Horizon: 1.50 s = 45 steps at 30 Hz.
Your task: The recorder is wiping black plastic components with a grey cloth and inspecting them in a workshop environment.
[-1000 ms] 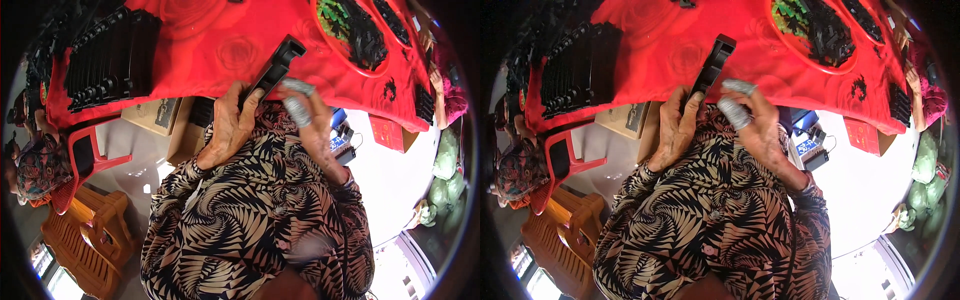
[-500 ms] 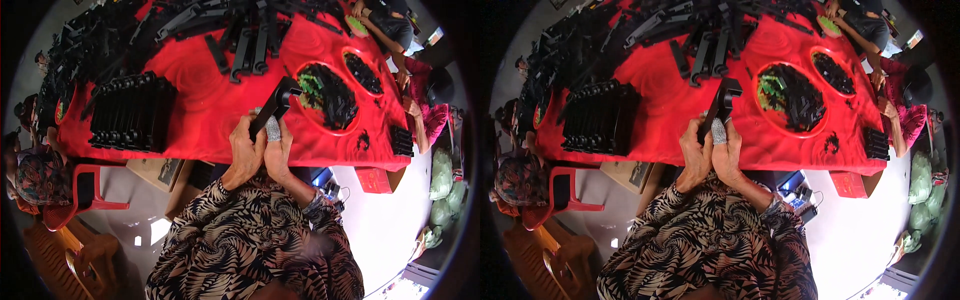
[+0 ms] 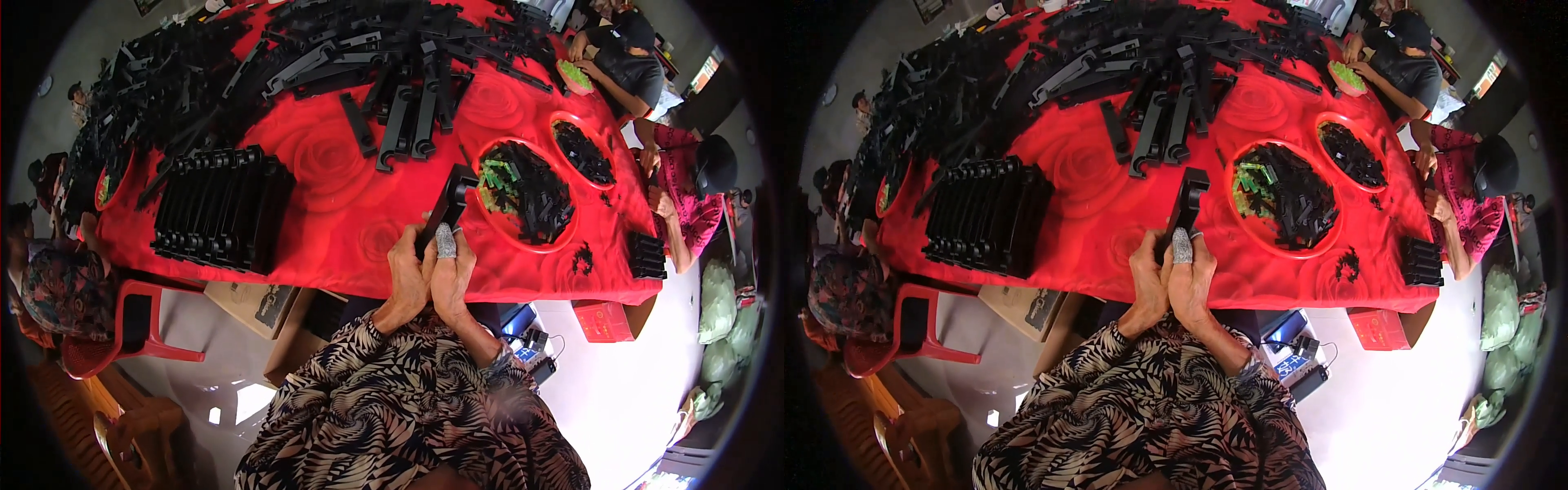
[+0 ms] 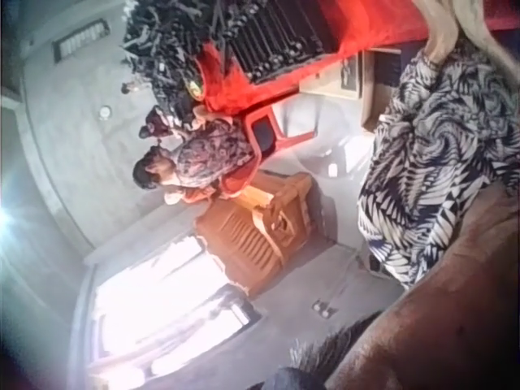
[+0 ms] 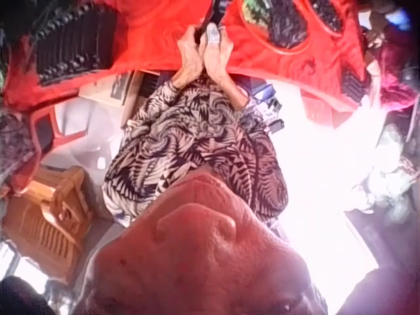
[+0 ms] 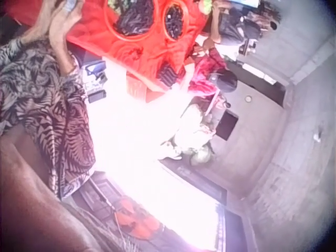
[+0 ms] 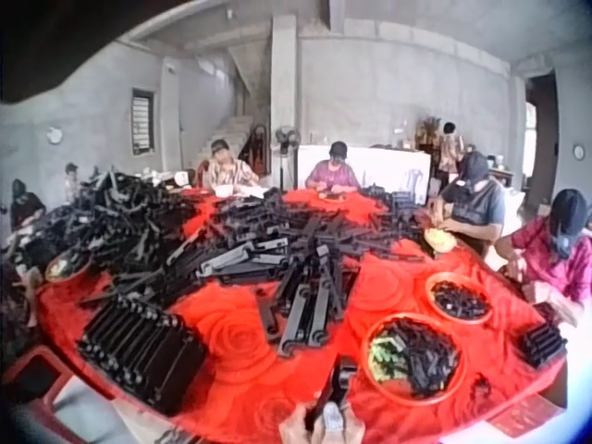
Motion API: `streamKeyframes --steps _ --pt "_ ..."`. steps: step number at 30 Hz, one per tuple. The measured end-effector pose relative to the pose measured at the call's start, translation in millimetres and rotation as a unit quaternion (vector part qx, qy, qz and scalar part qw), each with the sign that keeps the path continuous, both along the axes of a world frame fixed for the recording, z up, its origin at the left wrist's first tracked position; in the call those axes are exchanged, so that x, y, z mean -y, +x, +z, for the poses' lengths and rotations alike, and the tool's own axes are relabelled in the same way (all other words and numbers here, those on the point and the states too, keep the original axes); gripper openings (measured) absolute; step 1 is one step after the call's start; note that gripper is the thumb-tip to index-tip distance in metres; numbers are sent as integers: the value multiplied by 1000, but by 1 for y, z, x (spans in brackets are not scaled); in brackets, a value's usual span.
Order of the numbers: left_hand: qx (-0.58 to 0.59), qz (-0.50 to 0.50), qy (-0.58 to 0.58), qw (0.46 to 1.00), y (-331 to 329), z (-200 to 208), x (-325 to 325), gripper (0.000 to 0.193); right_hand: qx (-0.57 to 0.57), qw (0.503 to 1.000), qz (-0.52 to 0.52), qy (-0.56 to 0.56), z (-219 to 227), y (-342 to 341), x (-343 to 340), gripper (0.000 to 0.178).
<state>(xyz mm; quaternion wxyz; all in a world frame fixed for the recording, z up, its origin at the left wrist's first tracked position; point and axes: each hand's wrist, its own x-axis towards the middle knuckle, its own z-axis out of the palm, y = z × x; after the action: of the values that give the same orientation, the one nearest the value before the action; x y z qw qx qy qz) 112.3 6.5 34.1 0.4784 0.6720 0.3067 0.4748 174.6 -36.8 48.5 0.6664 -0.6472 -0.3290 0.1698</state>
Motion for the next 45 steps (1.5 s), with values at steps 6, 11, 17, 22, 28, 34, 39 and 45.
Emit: streamKeyframes --steps 6,11,17,22,28,34,39,45 --pt "14 -5 46 999 5 4 5 21 -64 996 45 31 6 9 -2 28" --pt "16 -33 64 997 3 -7 16 46 -67 993 82 52 10 18 2 30" --pt "133 -36 152 979 -8 -2 11 59 -90 989 86 78 20 32 8 34" --pt "191 -55 -96 975 -18 49 -16 41 -100 970 218 30 13 16 18 22" --pt "290 -217 -276 890 -31 60 -47 45 80 946 313 -26 -5 -1 22 16" --pt "334 -196 -297 873 -43 62 -33 44 181 948 261 2 3 -11 28 18" --pt "339 -173 -283 880 -43 71 -25 41 117 953 279 -23 2 -11 28 21" --pt "345 -178 -272 881 -43 73 -19 37 90 954 283 -47 -3 -13 30 22"
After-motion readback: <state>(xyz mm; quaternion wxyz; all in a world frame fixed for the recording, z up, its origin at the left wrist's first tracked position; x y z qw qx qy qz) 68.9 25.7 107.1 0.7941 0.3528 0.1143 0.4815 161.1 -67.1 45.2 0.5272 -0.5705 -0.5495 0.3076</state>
